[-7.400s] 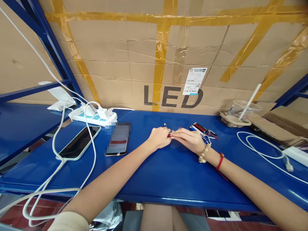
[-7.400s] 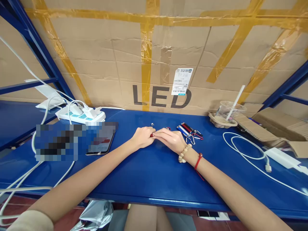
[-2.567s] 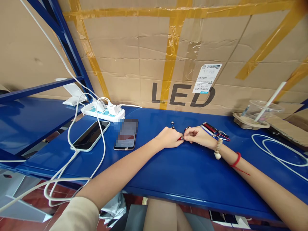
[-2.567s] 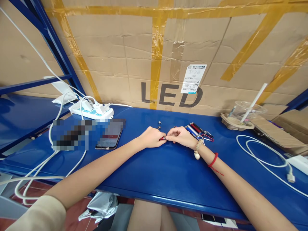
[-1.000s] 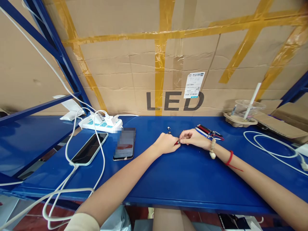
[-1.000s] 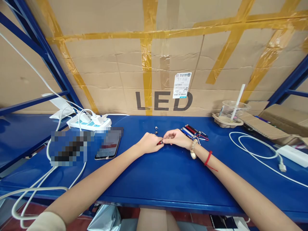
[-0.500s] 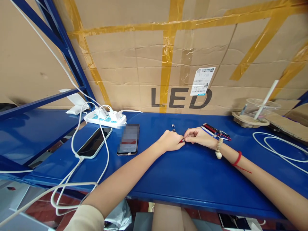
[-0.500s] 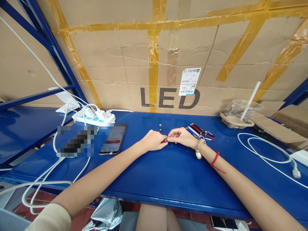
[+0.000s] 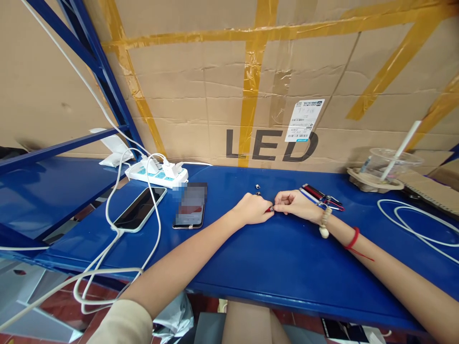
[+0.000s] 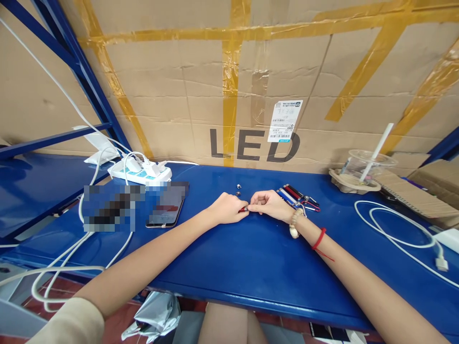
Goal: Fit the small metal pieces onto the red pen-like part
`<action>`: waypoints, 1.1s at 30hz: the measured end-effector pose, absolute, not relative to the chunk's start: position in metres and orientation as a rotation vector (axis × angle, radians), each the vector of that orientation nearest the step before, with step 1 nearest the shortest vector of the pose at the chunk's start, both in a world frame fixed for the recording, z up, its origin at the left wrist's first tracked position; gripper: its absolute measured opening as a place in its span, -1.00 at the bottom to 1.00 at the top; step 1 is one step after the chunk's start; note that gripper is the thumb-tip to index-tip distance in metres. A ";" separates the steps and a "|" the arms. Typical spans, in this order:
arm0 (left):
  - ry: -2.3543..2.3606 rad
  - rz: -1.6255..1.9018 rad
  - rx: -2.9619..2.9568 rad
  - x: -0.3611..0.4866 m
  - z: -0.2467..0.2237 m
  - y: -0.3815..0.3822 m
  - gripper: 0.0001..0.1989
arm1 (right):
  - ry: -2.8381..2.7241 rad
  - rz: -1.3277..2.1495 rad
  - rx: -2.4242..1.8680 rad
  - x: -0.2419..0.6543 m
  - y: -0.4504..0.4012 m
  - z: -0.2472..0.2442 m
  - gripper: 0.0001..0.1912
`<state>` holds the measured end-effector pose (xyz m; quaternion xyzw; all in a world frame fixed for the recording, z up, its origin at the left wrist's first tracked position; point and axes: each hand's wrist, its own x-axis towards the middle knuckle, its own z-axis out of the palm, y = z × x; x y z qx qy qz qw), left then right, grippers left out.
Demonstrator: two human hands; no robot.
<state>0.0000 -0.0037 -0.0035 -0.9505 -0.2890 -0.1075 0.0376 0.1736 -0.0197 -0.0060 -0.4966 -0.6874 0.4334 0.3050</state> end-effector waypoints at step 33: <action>-0.872 -0.319 -2.916 0.001 -0.003 -0.004 -0.70 | -1.843 1.172 -1.297 0.176 -0.019 -0.007 -0.70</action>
